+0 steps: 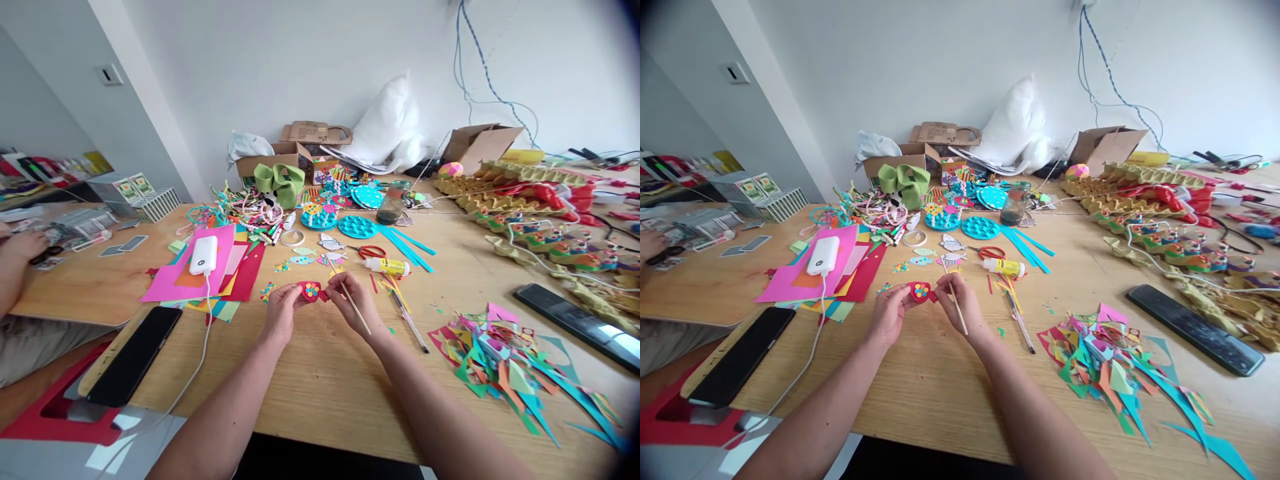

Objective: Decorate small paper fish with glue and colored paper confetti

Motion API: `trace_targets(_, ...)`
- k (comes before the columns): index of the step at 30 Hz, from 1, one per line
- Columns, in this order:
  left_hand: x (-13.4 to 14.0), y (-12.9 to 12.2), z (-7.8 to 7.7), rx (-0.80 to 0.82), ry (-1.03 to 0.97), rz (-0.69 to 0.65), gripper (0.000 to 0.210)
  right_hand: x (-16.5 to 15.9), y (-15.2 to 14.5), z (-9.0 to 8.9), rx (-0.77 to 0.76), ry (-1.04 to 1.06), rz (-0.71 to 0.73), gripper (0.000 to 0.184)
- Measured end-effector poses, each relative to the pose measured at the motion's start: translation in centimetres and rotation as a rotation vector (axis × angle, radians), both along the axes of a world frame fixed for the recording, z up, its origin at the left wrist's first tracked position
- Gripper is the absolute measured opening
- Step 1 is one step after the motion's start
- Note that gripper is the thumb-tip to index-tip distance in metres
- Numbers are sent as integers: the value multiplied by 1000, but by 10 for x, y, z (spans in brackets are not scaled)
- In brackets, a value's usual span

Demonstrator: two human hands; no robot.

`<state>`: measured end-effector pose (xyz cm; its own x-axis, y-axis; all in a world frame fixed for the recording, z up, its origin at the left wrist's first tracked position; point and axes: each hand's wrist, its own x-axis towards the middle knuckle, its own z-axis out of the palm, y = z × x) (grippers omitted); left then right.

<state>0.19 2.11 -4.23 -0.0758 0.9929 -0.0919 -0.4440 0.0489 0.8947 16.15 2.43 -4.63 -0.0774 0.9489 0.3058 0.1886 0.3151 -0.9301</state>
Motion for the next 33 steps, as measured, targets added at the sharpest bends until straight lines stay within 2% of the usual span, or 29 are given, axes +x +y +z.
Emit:
trace_targets(6, -2, 4, -4, -39, -21, 24, 21, -3, -3, -2, 80, -61, -25, 15)
trace_targets(10, -4, 6, -6, -93, -2, 1, 19, 0, -4, 2, 102, -11, -132, 21)
trace_targets(15, -3, 3, -5, -184, 74, -122, 12, 0, -9, 12, 217, 6, -282, 29)
trace_targets(20, -2, 0, -2, -267, 145, -256, 10, -2, -15, 16, 270, 25, -349, 35)
trace_targets(33, -5, 0, -4, -304, 199, -336, 8, -1, -18, 8, 442, -243, -181, 31)
